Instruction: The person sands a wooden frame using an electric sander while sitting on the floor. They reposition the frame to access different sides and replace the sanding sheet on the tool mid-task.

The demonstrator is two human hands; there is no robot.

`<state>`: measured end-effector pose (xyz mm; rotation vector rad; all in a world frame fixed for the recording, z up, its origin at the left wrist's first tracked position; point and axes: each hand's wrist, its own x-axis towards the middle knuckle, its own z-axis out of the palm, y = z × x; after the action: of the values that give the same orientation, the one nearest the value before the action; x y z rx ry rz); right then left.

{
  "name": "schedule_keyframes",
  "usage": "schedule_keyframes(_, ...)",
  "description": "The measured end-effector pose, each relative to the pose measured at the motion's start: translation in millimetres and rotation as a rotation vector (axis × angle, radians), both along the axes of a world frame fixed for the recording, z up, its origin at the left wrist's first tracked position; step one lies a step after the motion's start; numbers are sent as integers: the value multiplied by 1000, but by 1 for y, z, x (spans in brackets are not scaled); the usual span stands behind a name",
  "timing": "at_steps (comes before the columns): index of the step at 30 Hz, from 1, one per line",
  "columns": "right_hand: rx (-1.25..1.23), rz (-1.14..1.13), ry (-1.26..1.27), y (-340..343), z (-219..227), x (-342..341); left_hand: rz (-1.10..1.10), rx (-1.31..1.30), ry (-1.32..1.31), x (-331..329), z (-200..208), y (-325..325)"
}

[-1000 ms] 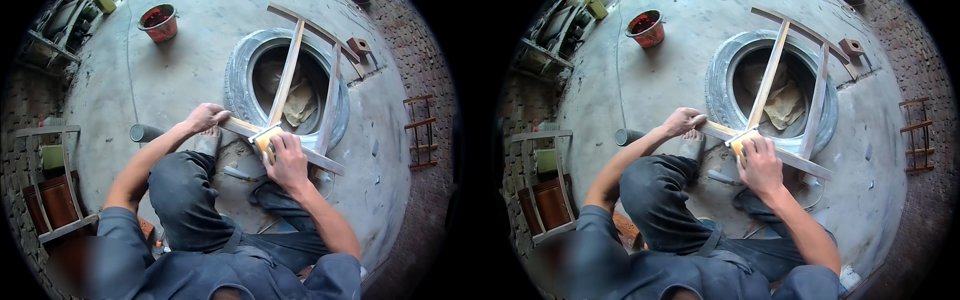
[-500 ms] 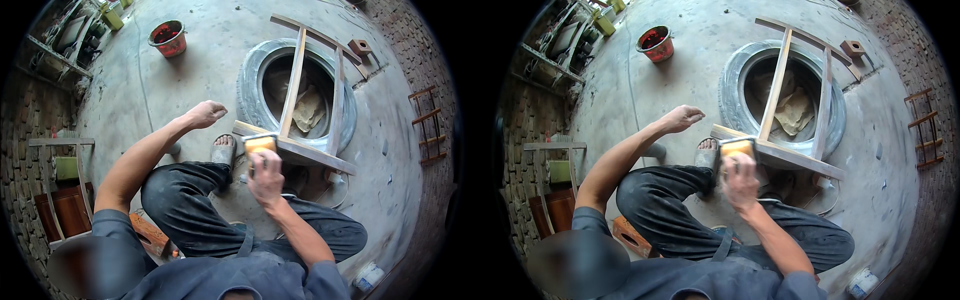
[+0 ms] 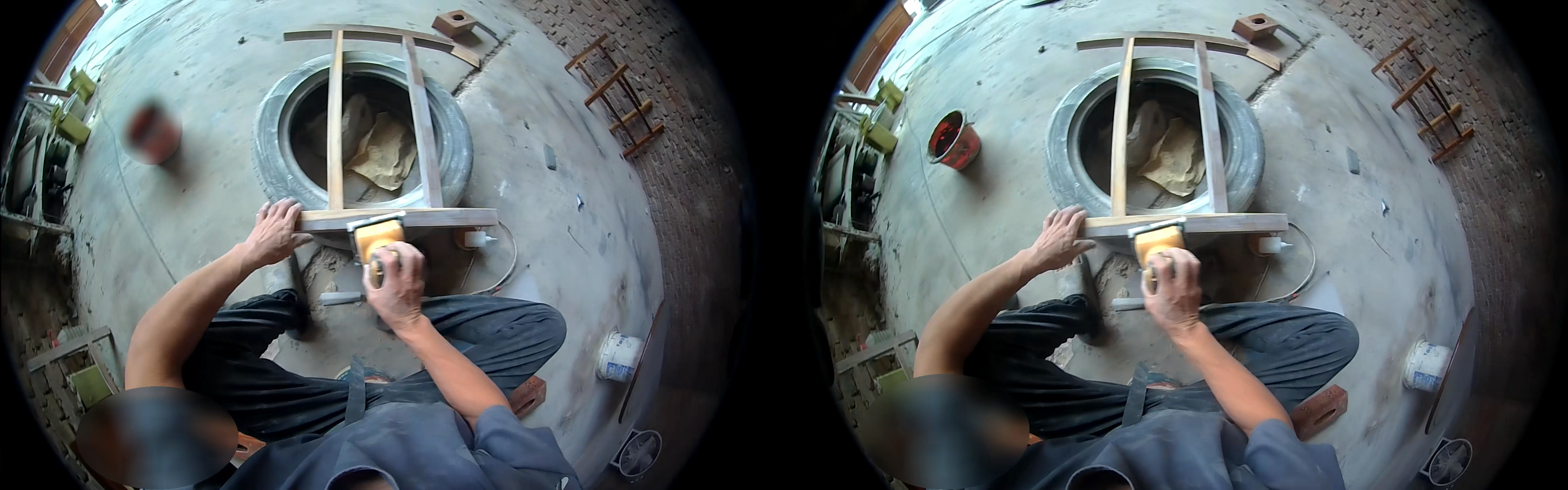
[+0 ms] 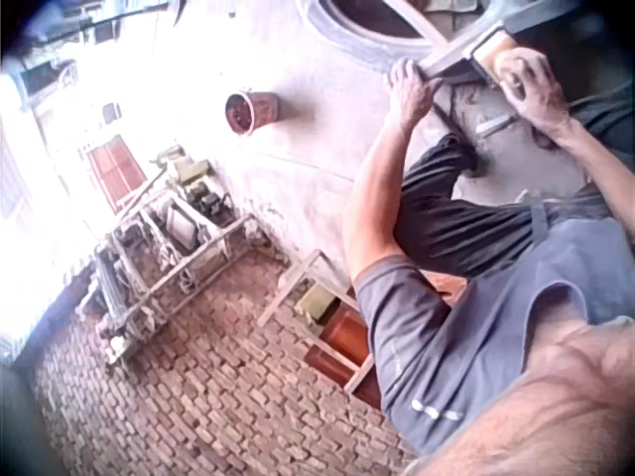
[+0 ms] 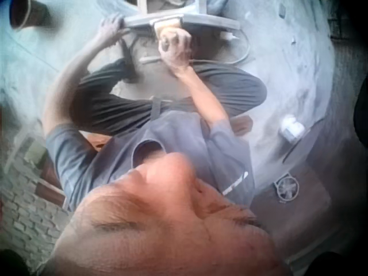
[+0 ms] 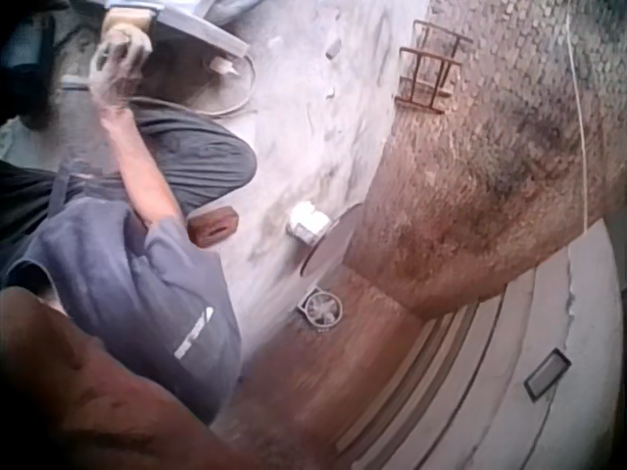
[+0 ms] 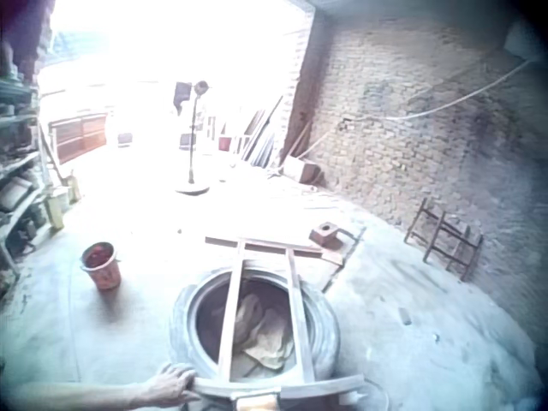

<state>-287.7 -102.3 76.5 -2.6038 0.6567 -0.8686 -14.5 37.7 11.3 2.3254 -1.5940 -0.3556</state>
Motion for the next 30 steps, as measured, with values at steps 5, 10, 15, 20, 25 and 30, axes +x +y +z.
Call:
schedule_keyframes(5,23,-259,-71,-73,-5,-55,-42,-66,126,14,0,-4)
schedule_keyframes(10,75,-465,-145,-149,-7,-99,-107,-100,94,22,0,-5)
schedule_keyframes(15,355,-750,-315,-199,-11,-132,-230,-113,113,24,6,-10)
schedule_keyframes(20,531,-660,-517,-132,-25,-93,-306,19,178,42,3,-3)
schedule_keyframes(25,217,-322,-288,-19,-35,-30,-253,130,294,40,19,-12)
schedule_keyframes(30,277,-105,-236,65,-42,30,-82,160,606,57,19,-19)
